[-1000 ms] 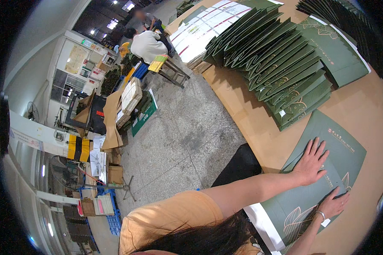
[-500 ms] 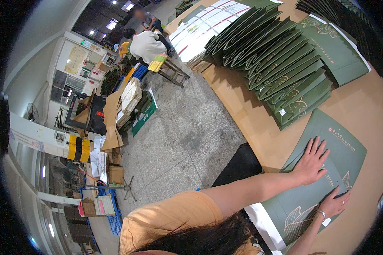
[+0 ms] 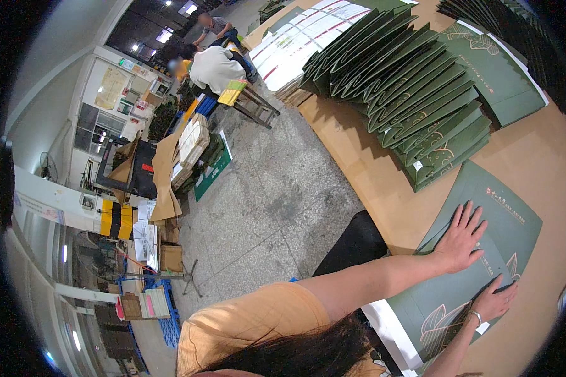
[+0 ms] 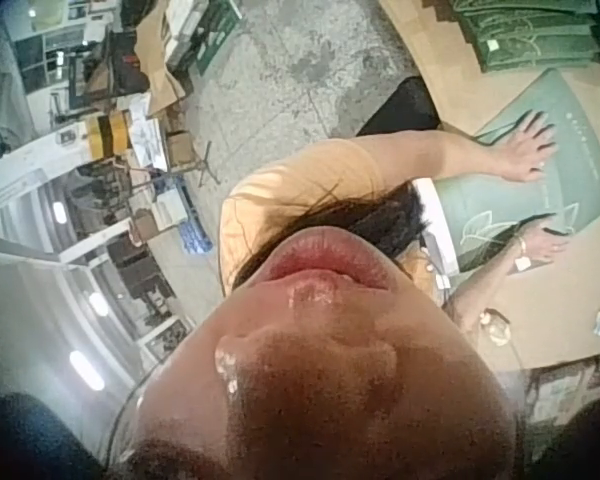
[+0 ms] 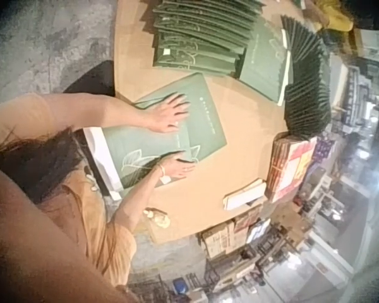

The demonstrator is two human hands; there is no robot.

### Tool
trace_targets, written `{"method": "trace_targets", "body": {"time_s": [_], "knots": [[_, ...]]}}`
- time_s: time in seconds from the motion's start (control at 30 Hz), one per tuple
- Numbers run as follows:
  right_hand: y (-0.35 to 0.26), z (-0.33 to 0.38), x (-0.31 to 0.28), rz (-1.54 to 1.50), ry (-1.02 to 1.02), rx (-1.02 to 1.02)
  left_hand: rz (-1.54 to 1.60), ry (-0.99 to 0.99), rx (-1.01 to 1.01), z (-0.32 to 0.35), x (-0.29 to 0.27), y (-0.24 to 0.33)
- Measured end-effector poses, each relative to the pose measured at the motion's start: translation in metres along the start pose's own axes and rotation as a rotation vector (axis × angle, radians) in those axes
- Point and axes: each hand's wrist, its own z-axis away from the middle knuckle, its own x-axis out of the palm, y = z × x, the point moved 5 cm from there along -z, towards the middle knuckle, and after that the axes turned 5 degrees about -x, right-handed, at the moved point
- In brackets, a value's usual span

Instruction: The recorder is folding and gluing large green paper folders at a workbench.

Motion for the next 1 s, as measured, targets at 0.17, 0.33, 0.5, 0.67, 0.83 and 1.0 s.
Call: {"method": "trace_targets", "body": {"time_s": [0.17, 0.33, 0.5, 0.67, 0.83, 1.0], "knots": [[0.0020, -0.0004, 0.0017, 0.003, 0.028, -0.013, -0.006, 0.007, 0.003, 0.0004, 0.0004, 0.0006], [-0.0024, -0.0005, -0.0047, 0.004, -0.015, -0.006, -0.014, 0.021, 0.002, 0.0003, 0.0019, -0.0006], [-0.0019, -0.0008, -0.0046, -0.010, 0.004, -0.018, -0.012, 0.013, 0.000, 0.0003, 0.0008, -0.0005], [0.0004, -0.0002, -0.0009, 0.014, -0.009, -0.010, -0.004, -0.005, -0.004, 0.0006, -0.0001, -0.0003], [-0.0004, 0.0006, 0.0002, 0.003, 0.009, -0.016, -0.019, 0.009, 0.001, 0.0018, -0.0010, -0.0013], [0.0024, -0.0007, -0.0003, 0.020, 0.008, -0.010, -0.005, 0.014, 0.003, -0.0003, 0.0016, 0.0008]]}}
